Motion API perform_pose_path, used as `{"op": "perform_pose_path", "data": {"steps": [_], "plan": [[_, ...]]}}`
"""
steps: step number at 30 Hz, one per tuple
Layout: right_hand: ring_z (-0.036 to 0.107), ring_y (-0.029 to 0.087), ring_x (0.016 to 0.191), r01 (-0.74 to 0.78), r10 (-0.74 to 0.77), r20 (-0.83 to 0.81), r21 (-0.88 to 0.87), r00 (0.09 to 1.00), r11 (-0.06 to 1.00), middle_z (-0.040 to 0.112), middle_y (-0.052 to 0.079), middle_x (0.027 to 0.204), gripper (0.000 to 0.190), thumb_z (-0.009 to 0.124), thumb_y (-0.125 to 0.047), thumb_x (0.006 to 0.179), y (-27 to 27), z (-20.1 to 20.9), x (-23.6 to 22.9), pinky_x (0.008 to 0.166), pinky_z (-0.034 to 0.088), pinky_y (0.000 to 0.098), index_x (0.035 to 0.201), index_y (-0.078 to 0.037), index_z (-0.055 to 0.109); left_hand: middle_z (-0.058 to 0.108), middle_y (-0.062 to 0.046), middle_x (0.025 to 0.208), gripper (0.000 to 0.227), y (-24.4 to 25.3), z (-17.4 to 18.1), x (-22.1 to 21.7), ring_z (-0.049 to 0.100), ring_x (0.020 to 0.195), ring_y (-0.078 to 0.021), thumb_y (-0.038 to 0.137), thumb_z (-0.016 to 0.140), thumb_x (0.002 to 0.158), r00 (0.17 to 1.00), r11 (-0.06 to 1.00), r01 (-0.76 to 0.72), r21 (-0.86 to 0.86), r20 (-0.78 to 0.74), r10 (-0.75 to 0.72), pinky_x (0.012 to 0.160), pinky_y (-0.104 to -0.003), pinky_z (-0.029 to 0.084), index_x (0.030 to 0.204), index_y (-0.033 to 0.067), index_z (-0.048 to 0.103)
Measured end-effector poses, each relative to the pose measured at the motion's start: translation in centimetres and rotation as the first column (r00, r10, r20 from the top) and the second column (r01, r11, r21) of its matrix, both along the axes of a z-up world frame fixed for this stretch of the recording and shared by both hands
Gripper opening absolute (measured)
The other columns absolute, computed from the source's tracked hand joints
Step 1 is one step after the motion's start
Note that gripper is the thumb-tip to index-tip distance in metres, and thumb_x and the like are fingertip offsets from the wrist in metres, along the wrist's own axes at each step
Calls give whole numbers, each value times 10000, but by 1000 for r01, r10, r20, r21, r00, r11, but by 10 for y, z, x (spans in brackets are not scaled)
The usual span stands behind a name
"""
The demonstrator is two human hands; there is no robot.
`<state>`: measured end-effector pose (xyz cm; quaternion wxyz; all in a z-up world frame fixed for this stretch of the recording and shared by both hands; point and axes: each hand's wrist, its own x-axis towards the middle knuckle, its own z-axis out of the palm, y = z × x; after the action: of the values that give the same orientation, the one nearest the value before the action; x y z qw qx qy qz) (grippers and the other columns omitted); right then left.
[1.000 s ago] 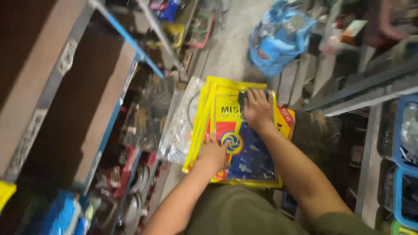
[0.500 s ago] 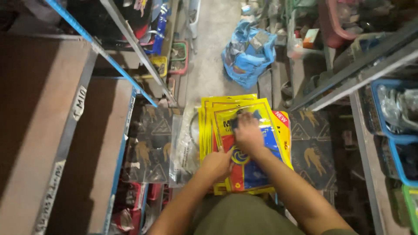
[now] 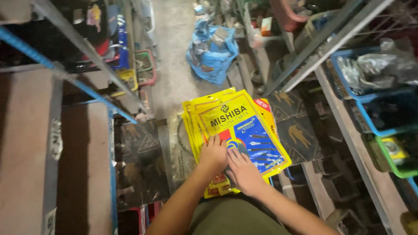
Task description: The person wipes the surface of a stack of yellow and blue packaged items using a dark cloth. The person repeatedly rubs the top package while holding the stack steady with the other hand.
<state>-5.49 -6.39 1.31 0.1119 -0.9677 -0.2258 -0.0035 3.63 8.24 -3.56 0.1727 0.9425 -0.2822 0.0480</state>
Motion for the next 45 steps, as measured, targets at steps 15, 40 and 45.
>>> {"op": "perform_pose_path", "data": {"steps": [15,40,45], "plan": [[537,318,841,88,-110,179,127,978,988,584,112,993,452,647,-158,846,-37,-16,-22,791,456,396,1282,-44,630,575,-230,1173,346,-2,20,-4,550,1095,-401,128,681,740,989,990,-9,-138,-146,-12,910,-431,516,1055,-10,650],[639,283,859,-496,340,559,150,756,855,646,26,966,165,618,-328,865,-5,-73,247,757,492,408,888,-196,715,241,-118,1693,572,-62,40,-72,165,1572,-280,311,403,1066,622,778,-524,346,-468,627,1213,-638,115,1584,82,320],[617,277,823,-309,153,628,147,763,940,586,26,840,112,701,-307,790,-37,-97,274,674,517,382,833,-208,732,246,-129,1693,574,-67,58,-66,183,1565,-313,239,403,1052,629,768,-477,428,-444,638,1187,-646,165,1590,62,311]]}}
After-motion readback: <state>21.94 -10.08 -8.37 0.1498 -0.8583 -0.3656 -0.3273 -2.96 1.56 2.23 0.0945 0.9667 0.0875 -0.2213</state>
